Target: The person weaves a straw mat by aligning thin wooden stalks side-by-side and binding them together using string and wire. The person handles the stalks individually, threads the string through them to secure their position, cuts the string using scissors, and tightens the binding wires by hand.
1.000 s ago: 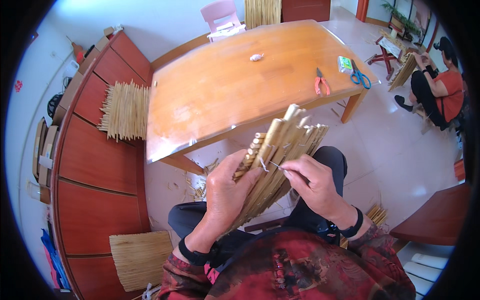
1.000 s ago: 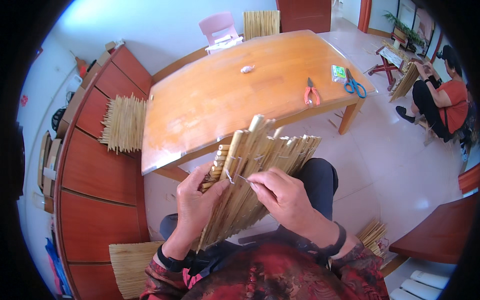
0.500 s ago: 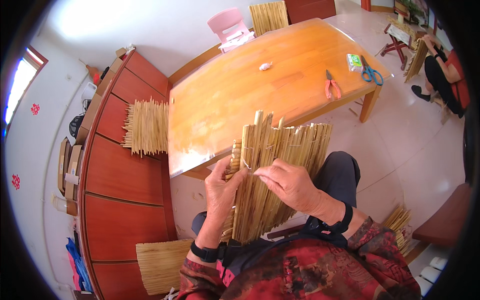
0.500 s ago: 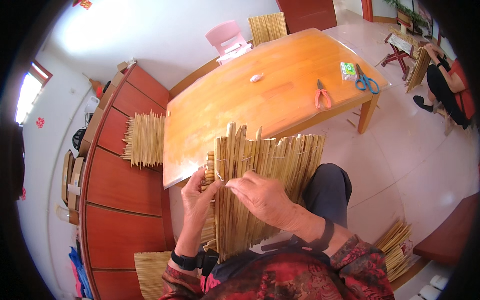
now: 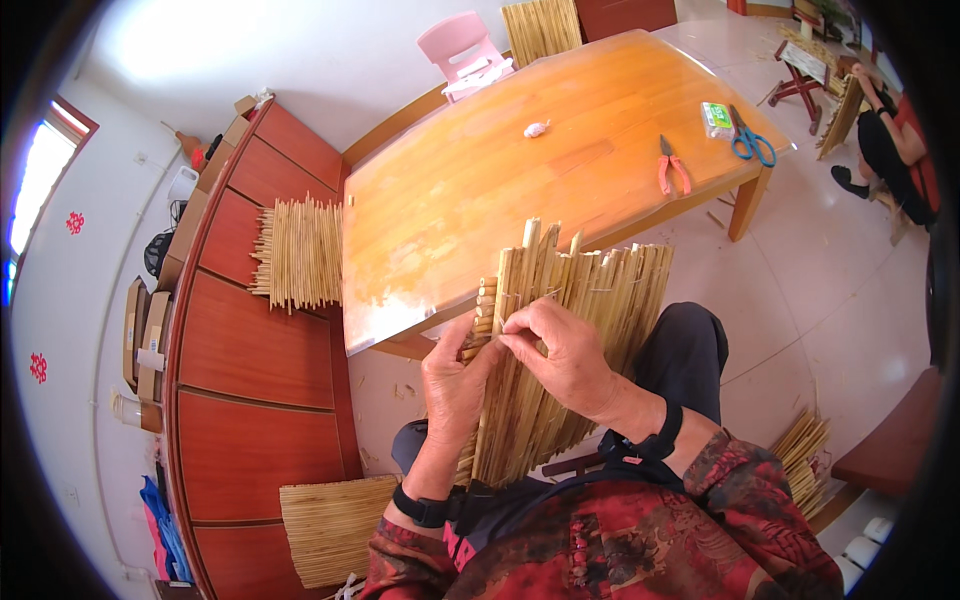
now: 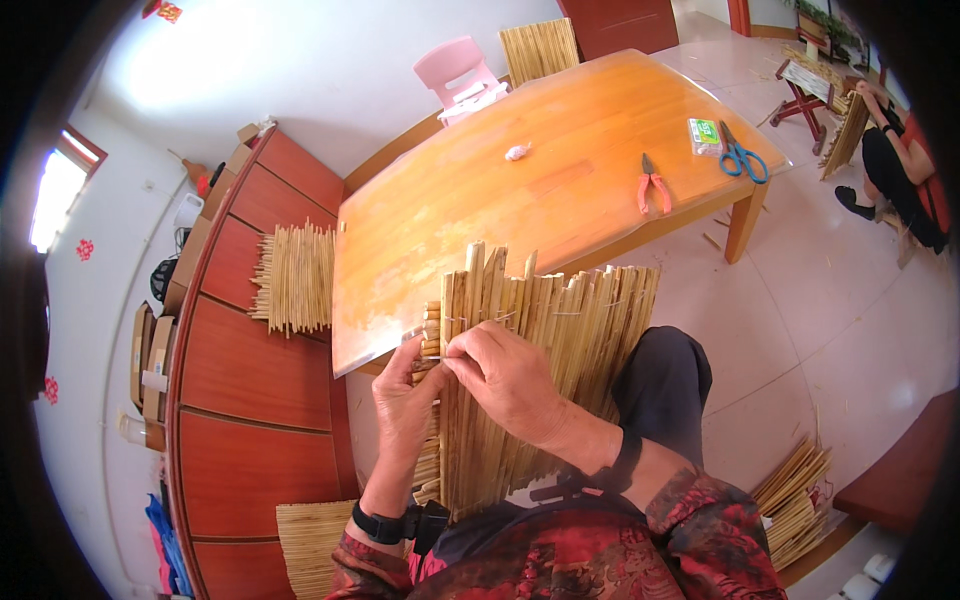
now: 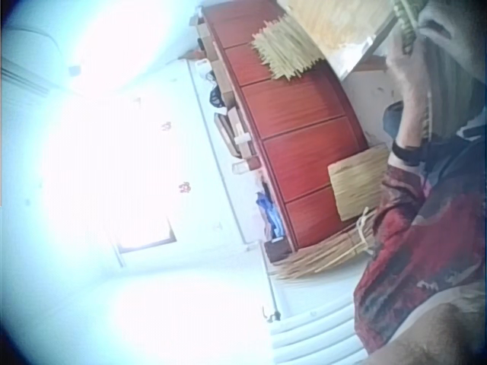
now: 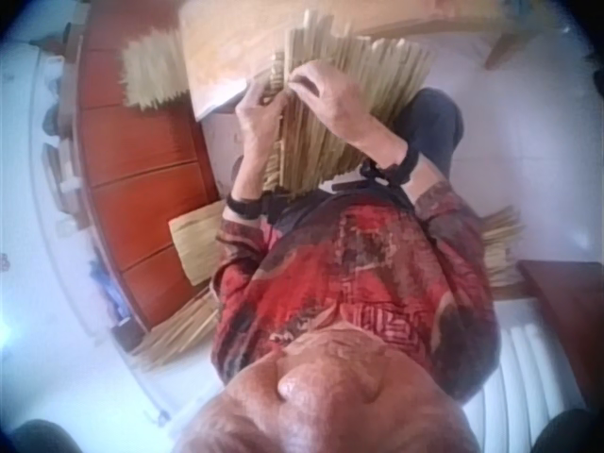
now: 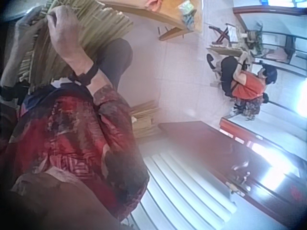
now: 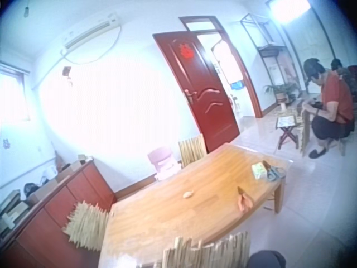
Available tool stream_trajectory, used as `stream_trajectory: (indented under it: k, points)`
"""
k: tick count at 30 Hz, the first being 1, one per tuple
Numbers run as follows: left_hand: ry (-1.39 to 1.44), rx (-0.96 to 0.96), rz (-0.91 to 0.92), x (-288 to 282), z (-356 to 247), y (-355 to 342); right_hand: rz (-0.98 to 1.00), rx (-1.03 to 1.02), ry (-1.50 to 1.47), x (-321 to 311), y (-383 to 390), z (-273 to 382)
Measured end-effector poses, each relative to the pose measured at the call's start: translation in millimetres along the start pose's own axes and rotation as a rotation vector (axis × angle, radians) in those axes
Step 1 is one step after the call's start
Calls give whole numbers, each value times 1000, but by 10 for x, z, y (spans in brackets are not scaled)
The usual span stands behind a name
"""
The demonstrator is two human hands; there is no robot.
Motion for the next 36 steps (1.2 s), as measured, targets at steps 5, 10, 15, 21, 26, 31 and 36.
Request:
stream_trajectory:
  k: [5,10,15,21,26,31,36]
  points:
    - [13,26,21,63,-12,-8,84,188,-199,26,-63,-189]
    - [15,14,6,-5,49,-8,120,272,-352,-35,-273,-351]
    - [-9,11,11,-21,62,-31,6,302,-402,-203,-396,-587]
    - [-9,41,4,-57,66,-74,197,247,-257,-142,-128,-480]
    - [-17,37,-2,-58,59,-97,132,53,-65,-130,38,-360]
    - [-39,43,-5,-62,52,-87,150,8,1,-110,48,-247]
    - [-27,63,0,-62,48,-84,116,-20,41,-91,9,-195]
Point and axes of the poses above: each hand's wrist, its own y-axis away from the middle knuckle, its own x-axis out of the palm, z = x × y, the point moved 9 cm from there along -y, towards the middle knuckle, and after that the axes turned 15 degrees about y, right-handed, at the moved point
